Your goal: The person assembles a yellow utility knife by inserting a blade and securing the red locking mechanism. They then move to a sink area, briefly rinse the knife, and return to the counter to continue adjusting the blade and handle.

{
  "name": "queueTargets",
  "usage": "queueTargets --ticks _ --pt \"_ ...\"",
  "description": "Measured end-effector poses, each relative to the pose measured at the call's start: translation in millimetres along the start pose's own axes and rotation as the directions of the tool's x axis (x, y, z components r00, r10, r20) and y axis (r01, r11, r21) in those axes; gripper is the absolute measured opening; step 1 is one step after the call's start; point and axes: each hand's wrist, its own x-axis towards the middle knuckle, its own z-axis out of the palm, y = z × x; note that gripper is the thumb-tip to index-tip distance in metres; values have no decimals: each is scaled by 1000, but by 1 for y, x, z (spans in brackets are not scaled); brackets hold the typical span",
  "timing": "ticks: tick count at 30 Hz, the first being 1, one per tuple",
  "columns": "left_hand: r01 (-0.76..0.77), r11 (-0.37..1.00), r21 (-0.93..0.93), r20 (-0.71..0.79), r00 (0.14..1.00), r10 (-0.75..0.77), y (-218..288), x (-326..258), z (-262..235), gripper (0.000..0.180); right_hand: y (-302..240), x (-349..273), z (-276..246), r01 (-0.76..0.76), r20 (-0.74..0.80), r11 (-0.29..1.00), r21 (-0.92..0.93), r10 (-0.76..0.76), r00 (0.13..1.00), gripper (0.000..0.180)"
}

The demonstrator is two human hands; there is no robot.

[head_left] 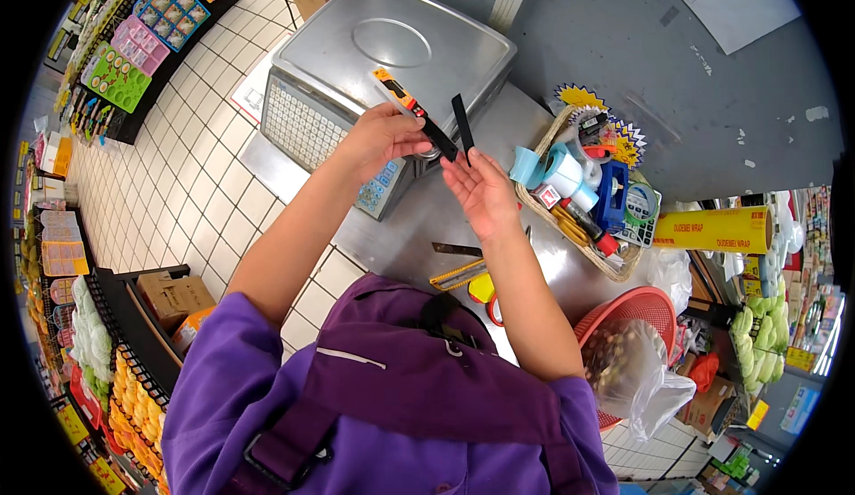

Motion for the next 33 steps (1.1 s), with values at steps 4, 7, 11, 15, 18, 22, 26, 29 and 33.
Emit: queueTargets --ticks 4,7,11,15,18,22,26,29,33 --pt "2 982 187 -62 998 10 14 -8 12 34 1 3 9 84 9 996 -34 -84 996 19" --pt "36 921 388 -94 996 0 24 -8 10 41 -1 1 23 117 -9 989 -88 -118 993 17" --pt "53 680 731 -223 961 165 30 -13 9 40 -3 2 34 209 -40 938 -278 -229 973 17" --pt "-74 685 725 -128 962 240 17 -7 -11 34 -3 6 42 323 -57 778 -540 -416 907 14" --pt "-164 870 465 -136 958 253 6 -15 -5 30 0 8 33 465 55 632 -620 -556 829 12" --pt "-132 990 39 -117 984 136 4 -37 27 28 -5 -12 30 680 502 -105 -726 -756 420 11" --pt "-146 988 -50 -98 985 140 4 -48 38 29 -9 -24 29 605 732 -524 -600 -665 149 15" --pt "-167 985 -50 -77 984 163 4 -52 39 29 -11 -29 29 598 765 -571 -563 -634 114 16" --pt "-210 976 -66 -39 977 208 3 -55 40 30 -10 -31 28 627 750 -538 -564 -651 116 16"
